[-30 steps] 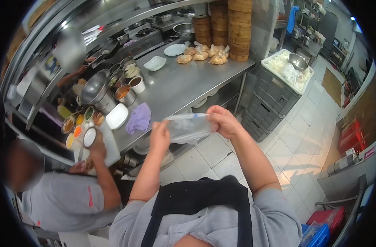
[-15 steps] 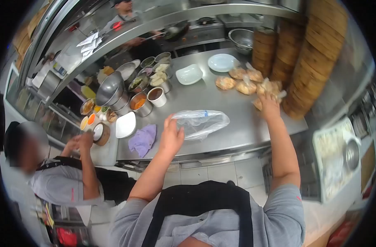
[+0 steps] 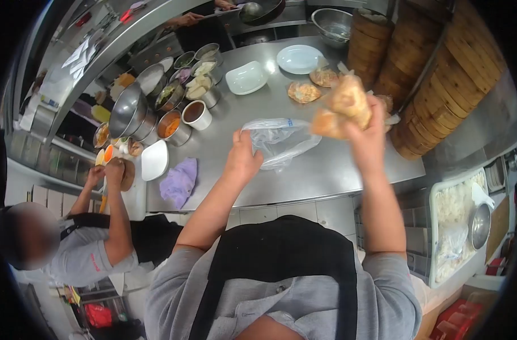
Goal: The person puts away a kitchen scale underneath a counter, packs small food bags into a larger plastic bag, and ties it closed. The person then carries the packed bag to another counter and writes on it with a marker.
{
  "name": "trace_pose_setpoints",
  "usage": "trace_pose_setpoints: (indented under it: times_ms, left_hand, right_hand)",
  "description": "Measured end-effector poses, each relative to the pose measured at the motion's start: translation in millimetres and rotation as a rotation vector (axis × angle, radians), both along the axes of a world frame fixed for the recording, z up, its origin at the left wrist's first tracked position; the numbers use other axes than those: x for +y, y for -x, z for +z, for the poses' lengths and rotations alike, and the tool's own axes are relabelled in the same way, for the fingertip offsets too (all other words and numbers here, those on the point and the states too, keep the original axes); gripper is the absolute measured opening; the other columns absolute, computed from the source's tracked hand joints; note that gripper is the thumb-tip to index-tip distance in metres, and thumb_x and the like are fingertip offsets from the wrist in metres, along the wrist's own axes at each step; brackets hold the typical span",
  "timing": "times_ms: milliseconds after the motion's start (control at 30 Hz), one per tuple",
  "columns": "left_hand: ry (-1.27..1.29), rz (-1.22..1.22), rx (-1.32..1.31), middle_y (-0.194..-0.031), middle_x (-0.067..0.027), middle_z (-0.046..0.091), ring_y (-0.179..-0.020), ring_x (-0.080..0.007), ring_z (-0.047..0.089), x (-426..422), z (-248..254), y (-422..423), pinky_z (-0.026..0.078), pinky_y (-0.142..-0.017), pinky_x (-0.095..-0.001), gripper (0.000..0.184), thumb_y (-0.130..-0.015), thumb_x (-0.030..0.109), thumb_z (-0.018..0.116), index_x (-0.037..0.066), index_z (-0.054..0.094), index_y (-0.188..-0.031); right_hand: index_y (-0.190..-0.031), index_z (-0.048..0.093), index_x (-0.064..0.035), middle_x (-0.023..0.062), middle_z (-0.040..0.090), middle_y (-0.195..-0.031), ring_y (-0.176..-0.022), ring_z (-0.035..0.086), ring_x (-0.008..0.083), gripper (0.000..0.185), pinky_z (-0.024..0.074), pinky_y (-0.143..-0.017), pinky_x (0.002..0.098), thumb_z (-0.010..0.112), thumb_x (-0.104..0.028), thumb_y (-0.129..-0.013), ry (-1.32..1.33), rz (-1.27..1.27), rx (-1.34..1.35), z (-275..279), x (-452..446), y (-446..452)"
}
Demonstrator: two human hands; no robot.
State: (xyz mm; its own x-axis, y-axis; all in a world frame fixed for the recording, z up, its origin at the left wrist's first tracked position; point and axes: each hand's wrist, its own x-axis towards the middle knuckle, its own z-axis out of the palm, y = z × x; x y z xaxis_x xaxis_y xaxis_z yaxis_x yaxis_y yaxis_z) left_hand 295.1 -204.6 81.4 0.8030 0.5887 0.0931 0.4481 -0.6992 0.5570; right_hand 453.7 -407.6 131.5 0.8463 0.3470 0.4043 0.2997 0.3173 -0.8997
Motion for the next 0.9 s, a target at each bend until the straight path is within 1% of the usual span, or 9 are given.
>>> trace_pose_setpoints:
  times_ms: [133,200,267,367,500,600,700,833,900]
  left_hand:
    - [0.046,-0.174,0.019,-0.135,-0.0284,0.034,-0.096,-0.0422,0.060,2,18,-8,0.051,-0.083,-0.0433,0.066,-0.077,0.002,0.056,-0.003,0.025,-0.136]
    - [0.552,-0.063,-0.165,-0.138,-0.0287,0.031,-0.105,-0.0378,0.058,4,39,-2,0.049,-0.085,-0.0454,0.076,-0.077,0.001,0.053,-0.001,0.013,-0.142]
    - [0.549,-0.125,-0.215,-0.141,-0.0278,0.029,-0.114,-0.0371,0.052,26,1,-1,0.044,-0.094,-0.0447,0.080,-0.078,-0.001,0.050,-0.001,0.005,-0.144]
    - [0.091,-0.231,-0.366,-0.138,-0.0274,0.033,-0.124,-0.0396,0.042,30,-50,16,0.034,-0.103,-0.0397,0.077,-0.079,-0.002,0.049,-0.006,0.006,-0.142]
    - [0.240,-0.323,-0.567,-0.136,-0.0286,0.033,-0.125,-0.0372,0.040,12,-41,46,0.034,-0.103,-0.0401,0.076,-0.079,0.000,0.051,-0.007,0.007,-0.140]
    - [0.412,-0.126,-0.497,-0.133,-0.0308,0.032,-0.118,-0.0451,0.043,16,-56,69,0.040,-0.096,-0.0441,0.058,-0.078,0.003,0.060,-0.003,0.032,-0.129]
    - [-0.131,-0.135,-0.499,-0.133,-0.0243,0.035,-0.115,-0.0460,0.045,30,-36,80,0.043,-0.092,-0.0441,0.032,-0.070,0.016,0.077,0.005,0.060,-0.094]
    - [-0.363,-0.200,-0.356,-0.138,-0.0247,0.034,-0.115,-0.0430,0.046,32,8,61,0.044,-0.092,-0.0444,0.019,-0.075,0.012,0.071,0.004,0.059,-0.088]
    - [-0.074,-0.220,-0.108,-0.138,-0.0245,0.035,-0.109,-0.0448,0.051,32,-6,45,0.046,-0.089,-0.0427,0.008,-0.081,0.007,0.060,0.004,0.062,-0.089]
  right_hand:
    - [-0.117,0.044,-0.0044,0.0130,0.050,-0.115,-0.105,0.054,0.0272,0.051,0.0450,-0.089,0.0356,0.064,-0.001,-0.070,0.140,0.020,-0.443,-23,50,57]
    - [-0.117,0.045,-0.0037,0.0162,0.051,-0.114,-0.106,0.054,0.0321,0.052,0.0447,-0.090,0.0383,0.066,-0.002,-0.070,0.285,0.010,-0.554,-36,70,62]
    - [-0.117,0.047,-0.0030,0.0215,0.054,-0.111,-0.103,0.055,0.0367,0.052,0.0457,-0.087,0.0399,0.068,-0.010,-0.070,0.579,0.224,-0.403,-45,85,65]
    - [-0.112,0.055,-0.0026,0.0226,0.059,-0.105,-0.100,0.058,0.0343,0.045,0.0471,-0.085,0.0386,0.067,-0.019,-0.071,1.055,0.322,-0.407,-23,97,75]
    - [-0.095,0.067,-0.0047,0.0184,0.065,-0.098,-0.098,0.062,0.0320,0.028,0.0452,-0.088,0.0432,0.065,-0.022,-0.073,1.471,0.446,-0.491,-26,118,80]
    - [-0.097,0.067,-0.0075,0.0157,0.065,-0.099,-0.095,0.063,0.0297,0.025,0.0393,-0.092,0.0489,0.063,-0.018,-0.075,1.507,0.418,-0.723,-31,125,77]
    - [-0.096,0.068,-0.0101,0.0133,0.065,-0.098,-0.095,0.064,0.0275,0.020,0.0346,-0.095,0.0505,0.060,-0.016,-0.078,1.432,0.416,-0.894,-14,129,74]
    - [-0.095,0.068,-0.0124,0.0127,0.064,-0.098,-0.094,0.064,0.0261,0.018,0.0352,-0.094,0.0468,0.058,-0.016,-0.080,1.430,0.490,-1.004,-16,129,72]
    - [-0.094,0.066,-0.0108,0.0129,0.065,-0.097,-0.091,0.064,0.0271,0.017,0.0383,-0.091,0.0465,0.057,-0.016,-0.080,1.303,0.521,-0.977,-26,125,70]
